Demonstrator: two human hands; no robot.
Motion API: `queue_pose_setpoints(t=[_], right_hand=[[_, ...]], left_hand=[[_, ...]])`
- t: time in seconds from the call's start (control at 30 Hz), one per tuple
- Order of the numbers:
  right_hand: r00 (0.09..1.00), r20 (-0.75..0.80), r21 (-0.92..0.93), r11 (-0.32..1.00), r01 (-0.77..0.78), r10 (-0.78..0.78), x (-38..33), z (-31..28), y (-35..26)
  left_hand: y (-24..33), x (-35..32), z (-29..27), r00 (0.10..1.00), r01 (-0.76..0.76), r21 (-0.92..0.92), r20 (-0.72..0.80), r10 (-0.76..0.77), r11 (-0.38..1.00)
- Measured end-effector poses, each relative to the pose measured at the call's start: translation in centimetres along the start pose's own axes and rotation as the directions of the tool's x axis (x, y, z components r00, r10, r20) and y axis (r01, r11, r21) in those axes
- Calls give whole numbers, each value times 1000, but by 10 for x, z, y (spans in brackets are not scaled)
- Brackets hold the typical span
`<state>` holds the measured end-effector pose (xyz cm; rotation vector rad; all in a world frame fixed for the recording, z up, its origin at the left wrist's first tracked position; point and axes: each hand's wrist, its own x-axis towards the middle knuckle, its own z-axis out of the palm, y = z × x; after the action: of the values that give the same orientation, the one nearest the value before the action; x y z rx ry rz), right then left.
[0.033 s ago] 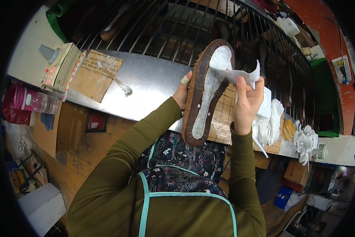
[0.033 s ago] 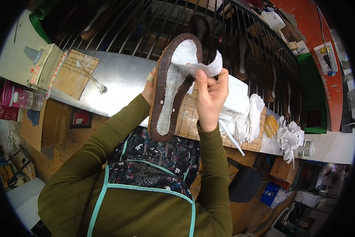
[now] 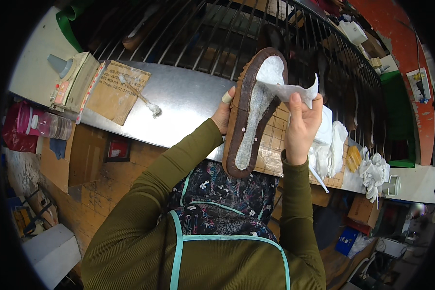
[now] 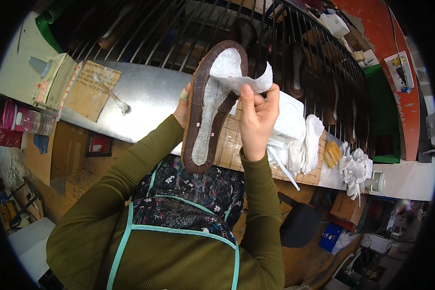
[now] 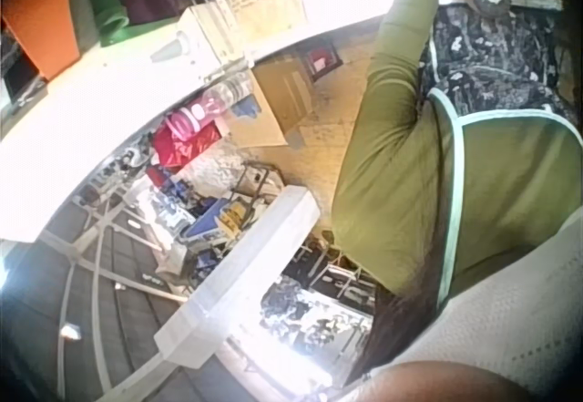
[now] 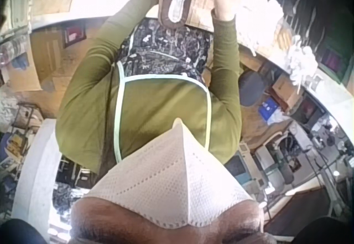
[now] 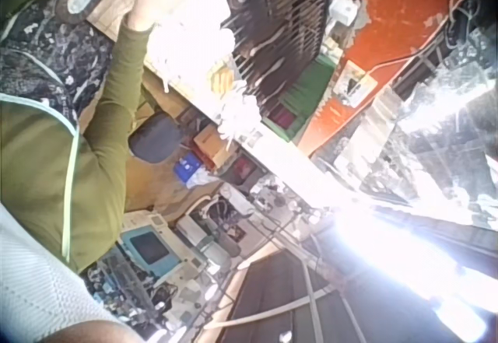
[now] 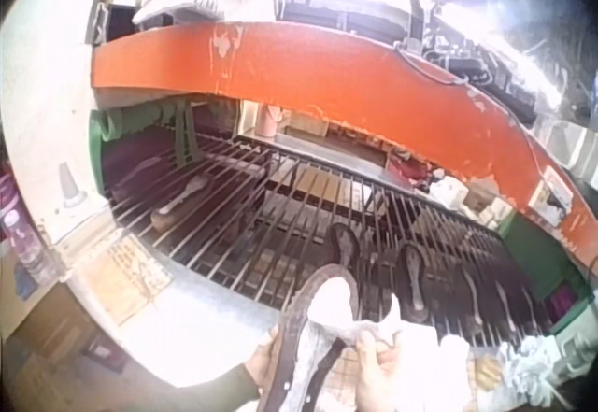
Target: The person holds a brown shoe and uses a small brush to apply a white substance to the sole. They repeatedly dip the brush into a white container and spread the substance along the sole's edges and surface.
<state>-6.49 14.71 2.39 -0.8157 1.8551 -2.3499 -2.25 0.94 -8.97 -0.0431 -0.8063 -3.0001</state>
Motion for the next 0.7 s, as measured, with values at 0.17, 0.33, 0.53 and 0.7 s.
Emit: queue_pose_setpoints(t=[0.17, 0.33, 0.53, 0.7], right_hand=[[989, 148, 10, 1000, 0, -2, -15, 9, 8], [923, 293, -263, 907, 329, -250, -12, -5, 27], [760, 571, -456, 650, 607, -309, -2, -14, 16], [698, 651, -505, 516, 692, -299, -18, -19, 11]], left_hand=[[4, 6, 3, 1000, 5, -35, 12, -5, 999], [4, 7, 1, 1000, -6, -10, 13, 6, 1000], [4, 6, -2, 1000, 3, -5, 16, -3, 1000], [4, 8, -2, 996, 36, -29, 82, -34, 999]])
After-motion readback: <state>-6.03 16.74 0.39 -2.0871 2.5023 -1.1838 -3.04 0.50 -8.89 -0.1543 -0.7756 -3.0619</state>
